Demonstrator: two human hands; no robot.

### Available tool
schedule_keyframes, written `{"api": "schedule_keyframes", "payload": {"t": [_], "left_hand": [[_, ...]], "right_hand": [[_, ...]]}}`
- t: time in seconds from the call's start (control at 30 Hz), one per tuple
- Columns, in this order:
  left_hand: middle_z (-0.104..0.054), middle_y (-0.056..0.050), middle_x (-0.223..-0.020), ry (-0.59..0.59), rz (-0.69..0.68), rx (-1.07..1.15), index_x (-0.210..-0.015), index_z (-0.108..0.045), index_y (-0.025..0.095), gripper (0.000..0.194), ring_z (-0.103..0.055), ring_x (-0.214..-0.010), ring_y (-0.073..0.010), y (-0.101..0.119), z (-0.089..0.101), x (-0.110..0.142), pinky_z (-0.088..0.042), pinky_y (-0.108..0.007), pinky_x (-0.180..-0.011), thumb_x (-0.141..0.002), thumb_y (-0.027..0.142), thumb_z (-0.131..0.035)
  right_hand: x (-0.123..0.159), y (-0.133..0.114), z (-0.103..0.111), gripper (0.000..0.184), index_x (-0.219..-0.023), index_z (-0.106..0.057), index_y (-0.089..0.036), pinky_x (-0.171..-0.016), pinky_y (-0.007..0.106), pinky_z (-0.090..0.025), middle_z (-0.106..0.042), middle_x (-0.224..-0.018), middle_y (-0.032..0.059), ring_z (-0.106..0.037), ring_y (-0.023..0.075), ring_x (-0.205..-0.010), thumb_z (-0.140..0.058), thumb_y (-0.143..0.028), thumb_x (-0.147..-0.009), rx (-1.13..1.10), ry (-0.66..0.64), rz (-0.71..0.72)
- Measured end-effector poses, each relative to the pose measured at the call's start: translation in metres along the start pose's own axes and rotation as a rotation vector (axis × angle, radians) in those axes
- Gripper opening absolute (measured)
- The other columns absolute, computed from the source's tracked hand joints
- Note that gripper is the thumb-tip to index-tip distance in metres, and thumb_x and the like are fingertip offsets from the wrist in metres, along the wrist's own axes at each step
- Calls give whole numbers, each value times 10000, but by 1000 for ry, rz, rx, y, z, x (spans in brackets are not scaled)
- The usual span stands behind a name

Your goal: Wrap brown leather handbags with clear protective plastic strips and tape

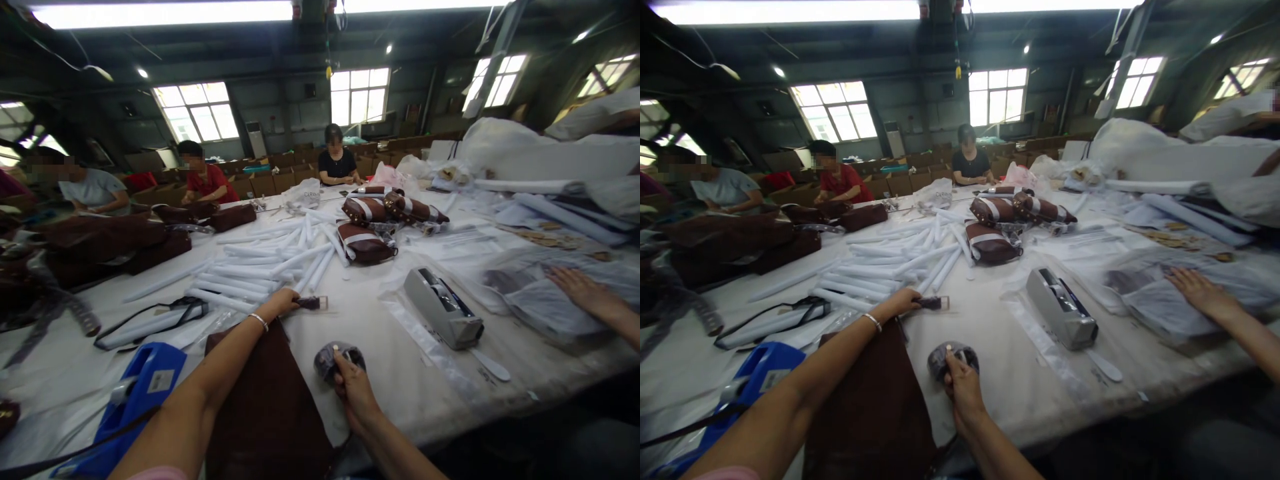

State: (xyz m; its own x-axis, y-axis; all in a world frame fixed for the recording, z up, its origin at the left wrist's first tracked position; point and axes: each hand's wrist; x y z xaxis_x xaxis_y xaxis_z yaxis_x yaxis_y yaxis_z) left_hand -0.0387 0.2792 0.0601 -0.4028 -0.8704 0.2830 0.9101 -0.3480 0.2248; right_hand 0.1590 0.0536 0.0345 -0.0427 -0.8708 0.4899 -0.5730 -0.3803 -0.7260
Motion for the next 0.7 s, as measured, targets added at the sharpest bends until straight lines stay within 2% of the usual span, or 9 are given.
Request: {"api": "schedule_keyframes", "payload": {"t": [0.17, 0.27, 0.33, 0.4, 0.53, 0.63, 0.7], "left_hand": [[-632, -75, -1171, -91, 50, 73, -1165, -617, 153, 331, -636, -1007, -234, -40, 4, 15, -556, -428, -857, -929, 384, -615], [-638, -79, -1177, -93, 55, 135, -1191, -610, 149, 379, -636, -1026, -247, -49, 7, 20, -541, -456, -887, -925, 419, -613], [-651, -92, -1197, -71, 45, 178, -1268, -588, 168, 472, -640, -1043, -242, -48, 5, 20, -511, -451, -940, -910, 474, -615], [-677, -90, -1204, -47, 26, 215, -1320, -584, 203, 550, -644, -1059, -241, -42, 0, 18, -477, -393, -980, -880, 530, -619], [-717, -46, -1192, -17, -21, 271, -1234, -678, 229, 428, -638, -1098, -245, -29, -7, 13, -450, -308, -979, -897, 463, -557], [-732, -47, -1154, 0, -30, 306, -1170, -710, 182, 380, -642, -1069, -234, -26, -1, 11, -461, -302, -958, -908, 373, -511], [-741, -47, -1107, 2, -28, 323, -1149, -713, 163, 380, -642, -1040, -231, -26, 7, 12, -473, -308, -939, -908, 372, -506]], "right_hand": [[-4, 1, 7, 596, -632, -489, -176, -443, 200, -134, -390, -502, -75, -232, 35, -465, -814, -673, -576, 47, -30, -16], [-4, 1, 9, 580, -623, -481, -181, -451, 212, -134, -379, -500, -75, -223, 42, -473, -813, -656, -598, 55, -45, -27], [-3, 0, 9, 580, -603, -468, -186, -452, 220, -132, -367, -493, -75, -214, 46, -474, -810, -655, -603, 67, -49, -28], [-2, 0, 9, 577, -586, -462, -190, -453, 226, -136, -365, -488, -73, -213, 51, -474, -803, -654, -614, 82, -46, -20], [0, 0, 10, 554, -581, -463, -195, -454, 236, -146, -375, -484, -68, -222, 60, -467, -786, -640, -649, 100, -38, -16], [1, -1, 9, 556, -581, -464, -198, -455, 244, -152, -381, -482, -66, -232, 66, -465, -789, -645, -637, 103, -22, -14], [2, -2, 9, 563, -583, -462, -199, -457, 245, -159, -377, -482, -68, -233, 68, -468, -796, -650, -624, 94, -11, -17]]}}
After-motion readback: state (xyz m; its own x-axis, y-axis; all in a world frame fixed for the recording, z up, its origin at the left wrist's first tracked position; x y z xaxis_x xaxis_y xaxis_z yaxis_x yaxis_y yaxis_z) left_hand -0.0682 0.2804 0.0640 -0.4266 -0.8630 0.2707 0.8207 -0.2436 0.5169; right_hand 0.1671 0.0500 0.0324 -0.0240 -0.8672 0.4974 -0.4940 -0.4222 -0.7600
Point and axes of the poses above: each hand's wrist, its own x-axis away from the middle knuckle, its own z-axis out of the back of the hand, y = z × x
